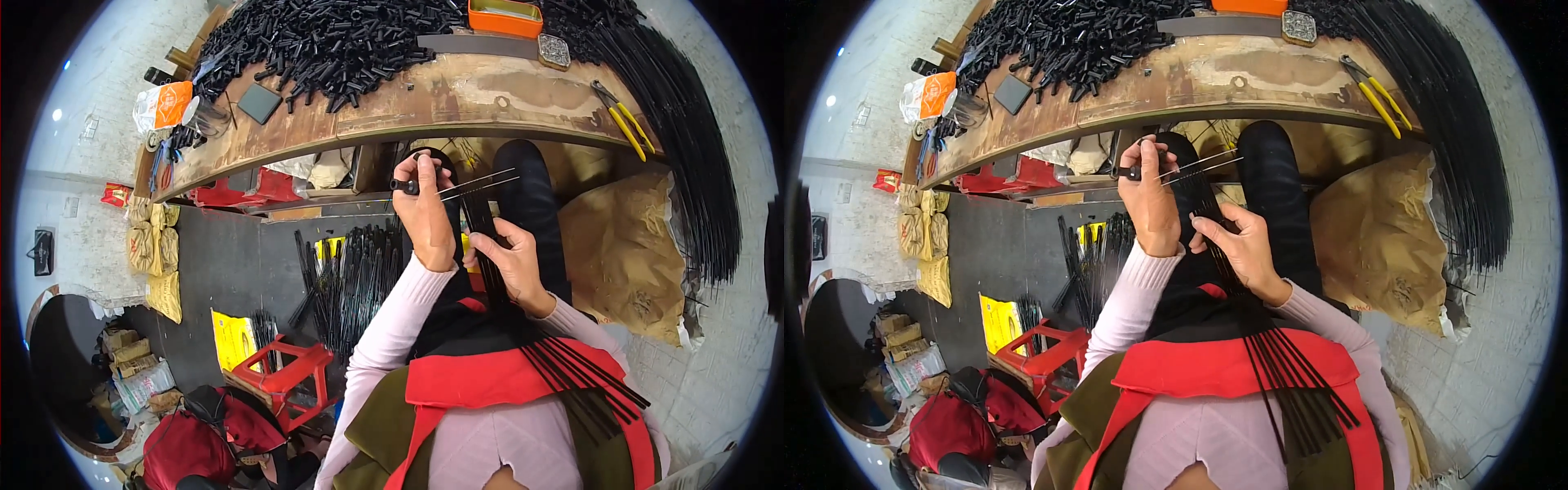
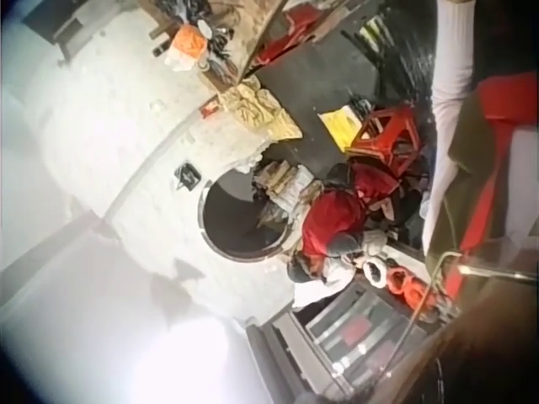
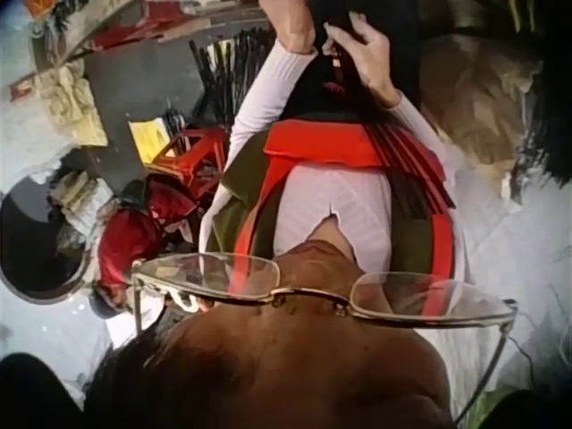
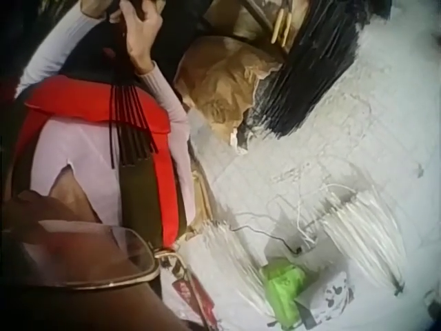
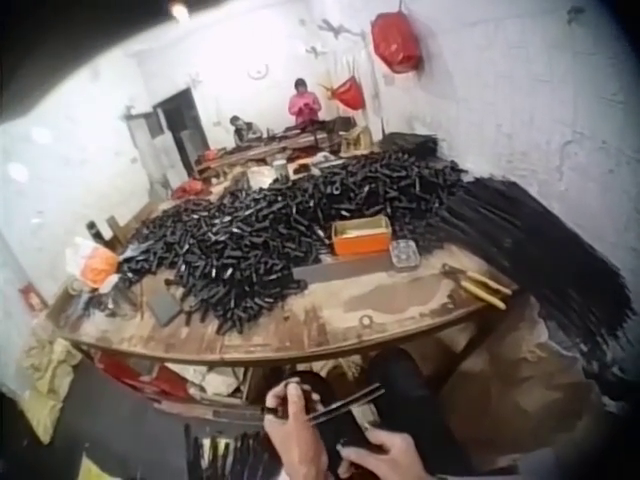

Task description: Assembling and trimming thin rods at a factory production workstation.

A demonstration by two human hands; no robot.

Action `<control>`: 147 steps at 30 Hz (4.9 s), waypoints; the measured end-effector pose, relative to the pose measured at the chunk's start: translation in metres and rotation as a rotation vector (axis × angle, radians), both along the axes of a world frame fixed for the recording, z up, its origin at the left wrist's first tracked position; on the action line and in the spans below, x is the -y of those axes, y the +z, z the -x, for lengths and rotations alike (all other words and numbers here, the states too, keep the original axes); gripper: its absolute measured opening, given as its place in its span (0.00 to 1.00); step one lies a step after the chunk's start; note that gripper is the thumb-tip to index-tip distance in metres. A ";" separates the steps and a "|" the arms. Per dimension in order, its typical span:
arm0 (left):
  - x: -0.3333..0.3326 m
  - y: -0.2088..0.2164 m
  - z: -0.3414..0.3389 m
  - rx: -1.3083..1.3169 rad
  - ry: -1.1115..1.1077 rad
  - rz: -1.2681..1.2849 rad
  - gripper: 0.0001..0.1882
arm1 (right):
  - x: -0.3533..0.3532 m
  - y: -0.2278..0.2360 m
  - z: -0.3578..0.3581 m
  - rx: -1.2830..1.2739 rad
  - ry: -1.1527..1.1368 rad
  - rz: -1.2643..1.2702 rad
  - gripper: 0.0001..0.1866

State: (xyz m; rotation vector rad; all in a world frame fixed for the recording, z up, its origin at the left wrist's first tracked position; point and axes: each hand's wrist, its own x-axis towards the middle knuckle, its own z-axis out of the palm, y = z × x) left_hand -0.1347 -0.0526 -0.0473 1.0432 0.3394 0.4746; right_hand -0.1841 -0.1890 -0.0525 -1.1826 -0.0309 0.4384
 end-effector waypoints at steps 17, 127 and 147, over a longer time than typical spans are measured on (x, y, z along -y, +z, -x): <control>-0.029 0.008 0.024 -0.155 -0.389 0.379 0.07 | 0.001 -0.001 -0.005 -0.031 -0.006 -0.019 0.08; -0.021 0.010 0.037 -0.122 -0.468 0.401 0.19 | 0.002 0.011 -0.028 -0.031 0.046 -0.041 0.11; -0.018 0.020 0.046 -0.184 -0.556 0.408 0.22 | 0.008 0.018 -0.032 0.008 0.155 -0.068 0.10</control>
